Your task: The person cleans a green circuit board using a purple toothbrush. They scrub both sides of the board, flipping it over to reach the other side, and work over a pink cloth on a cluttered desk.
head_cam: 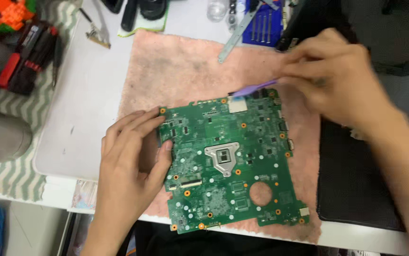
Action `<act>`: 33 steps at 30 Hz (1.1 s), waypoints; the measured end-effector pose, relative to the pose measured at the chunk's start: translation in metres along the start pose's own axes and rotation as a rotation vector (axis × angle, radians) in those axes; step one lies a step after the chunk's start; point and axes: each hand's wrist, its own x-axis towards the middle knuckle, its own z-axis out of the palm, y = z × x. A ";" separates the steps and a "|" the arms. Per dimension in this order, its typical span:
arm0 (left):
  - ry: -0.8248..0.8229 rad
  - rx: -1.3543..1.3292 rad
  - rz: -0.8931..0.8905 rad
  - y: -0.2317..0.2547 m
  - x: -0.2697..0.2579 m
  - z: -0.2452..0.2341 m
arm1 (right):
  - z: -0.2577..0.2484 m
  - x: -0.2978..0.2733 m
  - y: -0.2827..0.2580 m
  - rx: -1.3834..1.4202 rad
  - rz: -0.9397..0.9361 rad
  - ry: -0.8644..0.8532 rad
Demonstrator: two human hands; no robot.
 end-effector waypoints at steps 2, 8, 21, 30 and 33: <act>0.004 0.006 0.016 -0.001 0.000 0.002 | 0.002 0.003 -0.013 0.072 0.006 -0.015; 0.014 0.009 0.017 0.001 -0.001 0.003 | -0.006 -0.018 0.000 0.048 0.094 -0.055; 0.009 0.032 0.042 0.002 -0.001 0.003 | 0.007 -0.018 -0.025 0.181 0.026 -0.013; -0.416 -0.079 0.116 0.035 0.019 -0.010 | 0.000 -0.036 -0.023 0.133 0.063 0.014; -0.516 -0.060 0.231 0.045 0.030 0.006 | -0.020 -0.051 -0.028 0.225 0.064 -0.203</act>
